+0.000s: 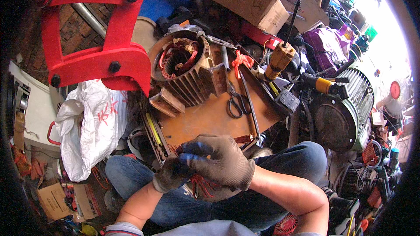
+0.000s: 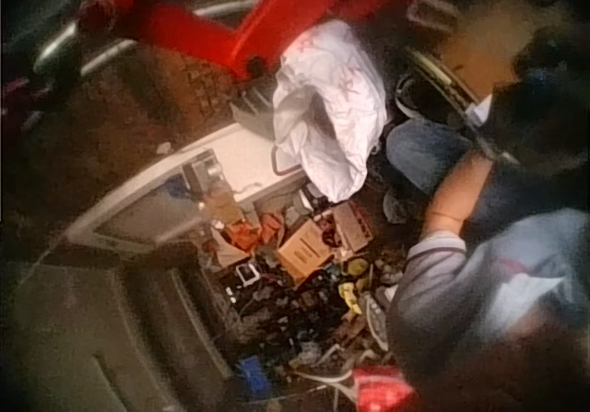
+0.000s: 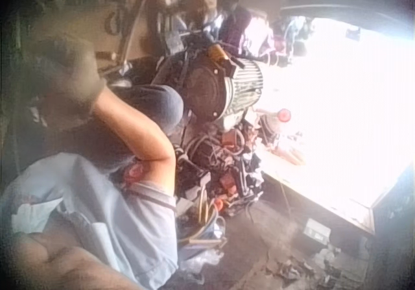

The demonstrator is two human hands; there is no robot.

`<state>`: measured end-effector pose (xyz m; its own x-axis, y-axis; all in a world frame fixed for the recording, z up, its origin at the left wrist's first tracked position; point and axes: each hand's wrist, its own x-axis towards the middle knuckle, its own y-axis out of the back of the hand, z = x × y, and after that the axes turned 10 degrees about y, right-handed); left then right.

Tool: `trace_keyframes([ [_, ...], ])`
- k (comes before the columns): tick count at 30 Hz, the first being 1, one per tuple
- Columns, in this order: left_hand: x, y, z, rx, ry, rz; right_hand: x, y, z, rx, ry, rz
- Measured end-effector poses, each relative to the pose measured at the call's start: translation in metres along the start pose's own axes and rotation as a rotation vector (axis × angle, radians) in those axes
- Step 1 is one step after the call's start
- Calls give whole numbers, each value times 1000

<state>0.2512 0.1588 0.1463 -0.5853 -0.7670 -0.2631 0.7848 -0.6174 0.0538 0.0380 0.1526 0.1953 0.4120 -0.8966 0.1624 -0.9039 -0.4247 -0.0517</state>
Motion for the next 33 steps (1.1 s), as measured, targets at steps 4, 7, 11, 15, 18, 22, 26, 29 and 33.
trace_keyframes([
  [4,-3,8,-3,168,-82,-14,-1,0,1,198,-85,56],
  [7,-4,9,-3,183,-51,-41,-1,1,1,215,-169,60],
  [11,-5,6,-2,253,-89,3,-1,1,1,187,-146,57],
  [15,-7,5,-2,574,-233,103,0,-2,3,96,-48,50],
  [18,-8,5,-1,328,-95,41,0,-1,3,140,-58,48],
  [22,-5,5,0,220,-87,6,0,-1,0,160,-113,66],
  [26,-3,5,3,348,-150,3,-2,-2,-2,250,-160,100],
  [29,-4,5,6,315,-161,3,-3,-2,0,237,-171,122],
  [33,-4,5,6,220,-73,-15,-2,-1,9,89,-113,111],
])
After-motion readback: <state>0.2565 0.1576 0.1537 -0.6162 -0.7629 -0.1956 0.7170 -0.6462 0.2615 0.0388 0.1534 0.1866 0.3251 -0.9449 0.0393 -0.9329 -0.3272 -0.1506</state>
